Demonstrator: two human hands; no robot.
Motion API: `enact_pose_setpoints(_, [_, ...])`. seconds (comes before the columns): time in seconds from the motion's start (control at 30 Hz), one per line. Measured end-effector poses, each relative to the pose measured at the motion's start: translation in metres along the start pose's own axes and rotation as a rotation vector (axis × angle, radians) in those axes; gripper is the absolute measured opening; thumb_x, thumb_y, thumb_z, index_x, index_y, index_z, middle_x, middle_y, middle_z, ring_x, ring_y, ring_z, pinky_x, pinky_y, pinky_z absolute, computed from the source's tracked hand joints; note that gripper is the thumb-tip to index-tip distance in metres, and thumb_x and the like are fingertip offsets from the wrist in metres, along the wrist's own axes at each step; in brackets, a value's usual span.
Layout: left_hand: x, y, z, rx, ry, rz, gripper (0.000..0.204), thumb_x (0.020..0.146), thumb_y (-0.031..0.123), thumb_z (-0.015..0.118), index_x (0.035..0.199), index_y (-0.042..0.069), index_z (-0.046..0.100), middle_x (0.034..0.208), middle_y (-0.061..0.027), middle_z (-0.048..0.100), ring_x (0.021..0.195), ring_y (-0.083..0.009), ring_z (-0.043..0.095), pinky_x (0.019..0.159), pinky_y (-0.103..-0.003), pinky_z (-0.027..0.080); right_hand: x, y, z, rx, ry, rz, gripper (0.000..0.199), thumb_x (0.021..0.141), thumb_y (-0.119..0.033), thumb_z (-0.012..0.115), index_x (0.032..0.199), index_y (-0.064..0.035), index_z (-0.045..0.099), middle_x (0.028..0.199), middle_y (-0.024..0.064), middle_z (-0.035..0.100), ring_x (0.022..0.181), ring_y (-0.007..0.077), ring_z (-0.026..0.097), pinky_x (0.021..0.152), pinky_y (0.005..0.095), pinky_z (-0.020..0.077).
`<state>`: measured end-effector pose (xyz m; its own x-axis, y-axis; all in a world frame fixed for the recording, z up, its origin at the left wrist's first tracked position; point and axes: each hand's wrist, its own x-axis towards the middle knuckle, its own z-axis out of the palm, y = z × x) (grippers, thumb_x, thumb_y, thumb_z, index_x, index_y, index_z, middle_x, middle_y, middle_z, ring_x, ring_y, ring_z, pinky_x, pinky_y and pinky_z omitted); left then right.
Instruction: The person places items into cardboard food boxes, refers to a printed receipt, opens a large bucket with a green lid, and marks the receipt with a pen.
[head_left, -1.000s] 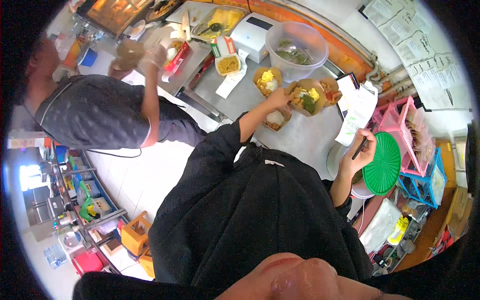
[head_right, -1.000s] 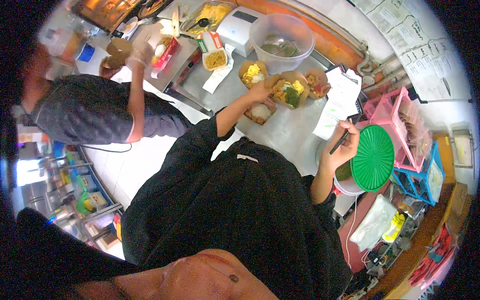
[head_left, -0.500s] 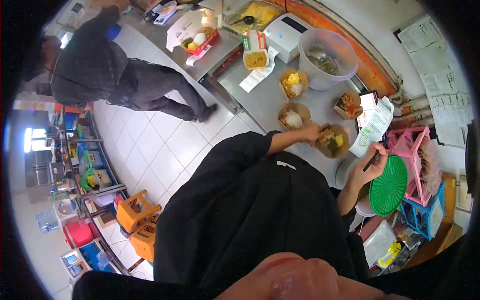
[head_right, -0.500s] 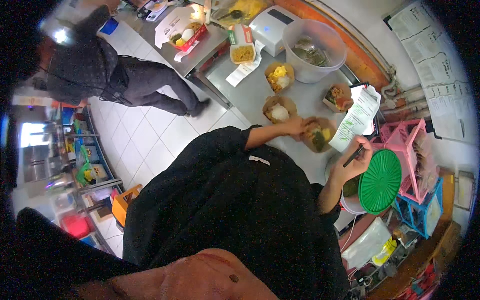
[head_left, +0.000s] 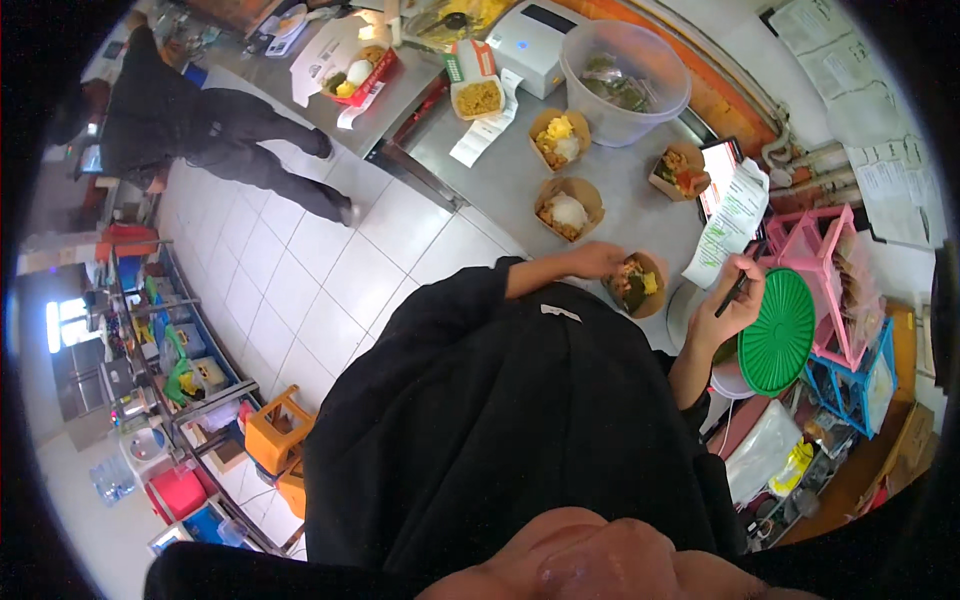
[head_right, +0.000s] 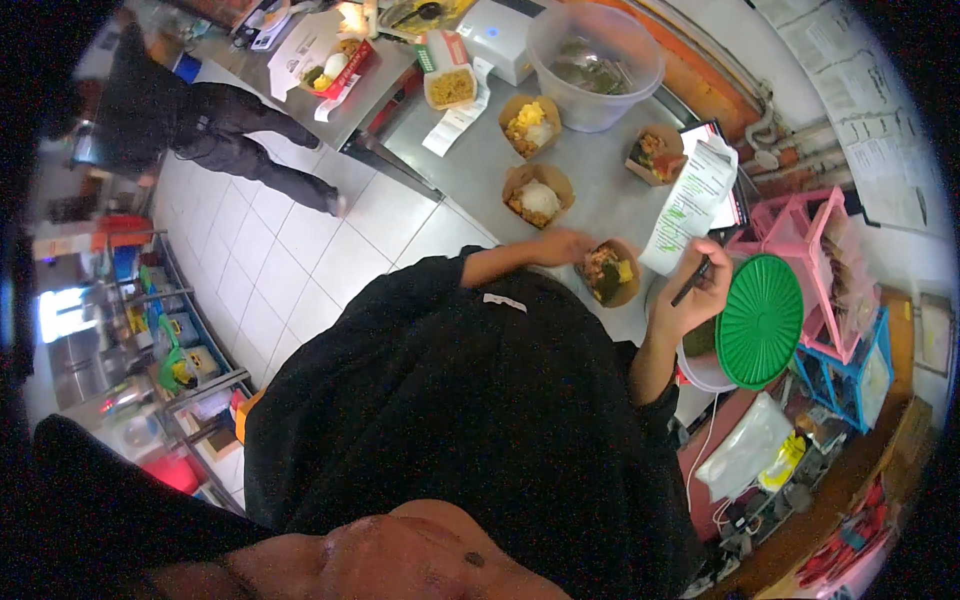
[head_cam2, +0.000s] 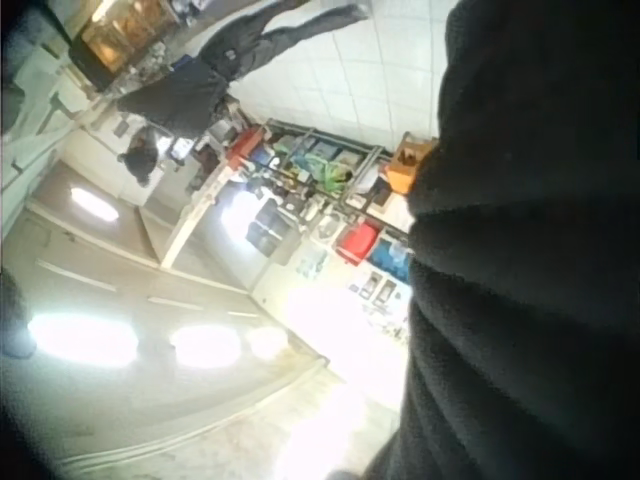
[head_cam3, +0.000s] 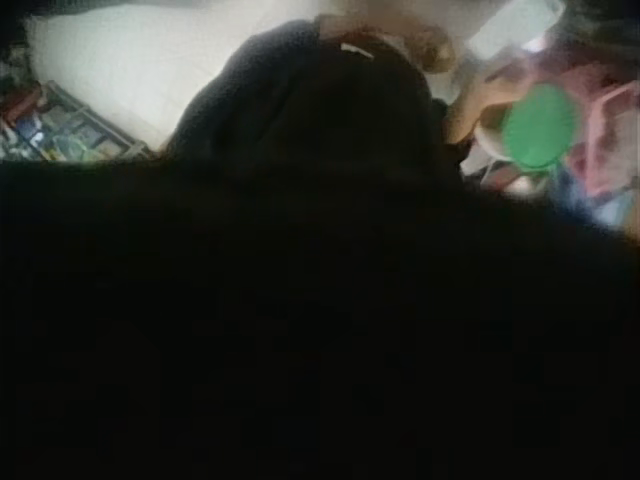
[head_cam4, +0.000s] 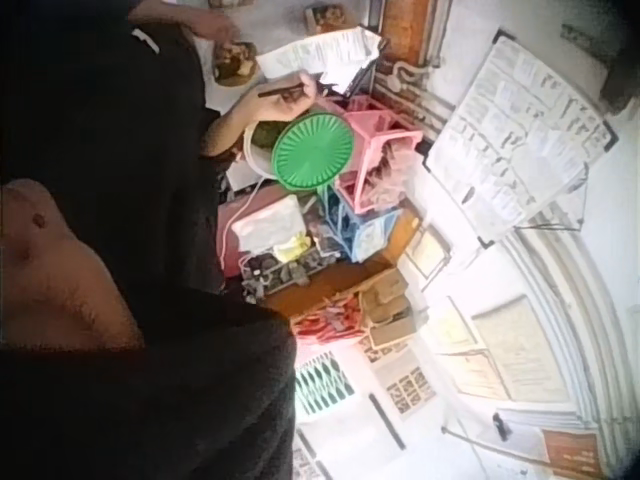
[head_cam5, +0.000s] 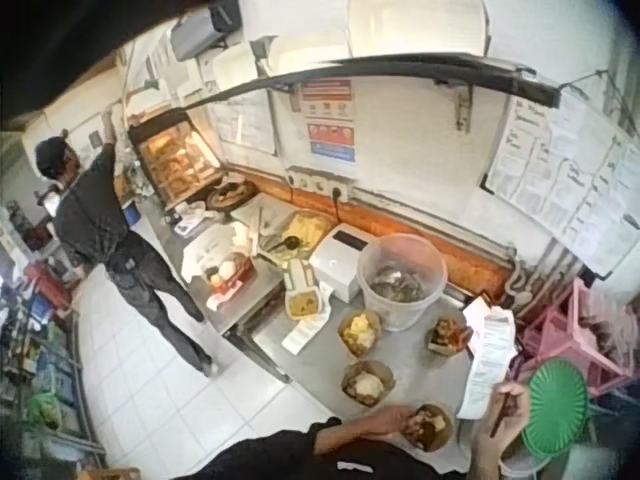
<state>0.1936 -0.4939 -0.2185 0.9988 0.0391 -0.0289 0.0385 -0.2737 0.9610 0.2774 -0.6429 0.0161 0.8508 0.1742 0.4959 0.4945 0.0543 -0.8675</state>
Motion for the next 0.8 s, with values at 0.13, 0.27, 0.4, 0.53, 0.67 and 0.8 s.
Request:
enact_pose_setpoints(0.13, [-0.018,0.058,-0.06,-0.135,0.557,0.08,0.029,0.084,-0.002,0.049,0.109,0.005,0.06,0.09,-0.0043,0.063,0.079,-0.012,0.059,0.069,-0.027,0.049,-0.002,-0.003,-0.002,0.009,-0.02,0.016,0.004,0.087,0.002,0.055,0.092,0.001,0.056,0.09,0.0061,0.059,0.082,0.0106,0.055,0.075,0.0225,0.0435])
enact_pose_setpoints(0.27, [-0.048,0.025,-0.099,-0.053,1.023,-0.16,0.024,0.084,0.009,0.055,0.108,0.006,0.058,0.087,-0.0068,0.062,0.074,-0.0158,0.058,0.067,-0.028,0.047,-0.001,-0.02,0.017,0.051,-0.054,-0.016,0.005,0.085,0.002,0.058,0.09,0.0012,0.056,0.091,0.0075,0.06,0.082,0.0108,0.056,0.074,0.0224,0.0443])
enact_pose_setpoints(0.4, [-0.065,-0.005,-0.101,-0.153,0.953,-0.441,0.034,0.083,0.014,0.057,0.115,0.004,0.055,0.093,-0.0101,0.064,0.083,-0.0181,0.06,0.075,-0.029,0.047,-0.001,-0.031,0.024,0.125,-0.102,0.011,0.005,0.086,0.002,0.058,0.091,0.0029,0.057,0.093,0.0097,0.061,0.082,0.0108,0.058,0.073,0.0207,0.0444])
enact_pose_setpoints(0.53, [-0.073,-0.028,-0.093,-0.268,0.817,-0.466,0.042,0.084,0.025,0.061,0.119,0.002,0.055,0.1,-0.0114,0.064,0.091,-0.0192,0.06,0.08,-0.029,0.045,0.0,-0.037,0.03,0.127,-0.129,0.003,0.006,0.086,0.001,0.058,0.092,0.003,0.056,0.093,0.0111,0.061,0.082,0.0108,0.058,0.073,0.0208,0.0447])
enact_pose_setpoints(0.67, [-0.069,-0.021,-0.091,-0.289,0.744,-0.523,0.043,0.084,0.028,0.062,0.117,0.001,0.057,0.101,-0.0128,0.065,0.091,-0.0196,0.061,0.081,-0.029,0.046,0.001,-0.038,0.033,0.124,-0.097,0.022,0.004,0.086,0.0,0.059,0.088,0.0004,0.055,0.086,0.0054,0.06,0.077,0.0078,0.055,0.07,0.0206,0.0434])
enact_pose_setpoints(0.8, [-0.068,-0.024,-0.094,-0.23,0.732,-0.504,0.043,0.084,0.031,0.061,0.115,0.001,0.058,0.097,-0.0122,0.066,0.087,-0.0192,0.062,0.079,-0.029,0.046,0.001,-0.038,0.033,0.119,-0.13,0.044,0.005,0.086,0.0,0.059,0.088,0.0003,0.055,0.087,0.0055,0.06,0.076,0.0077,0.055,0.07,0.0205,0.0432])
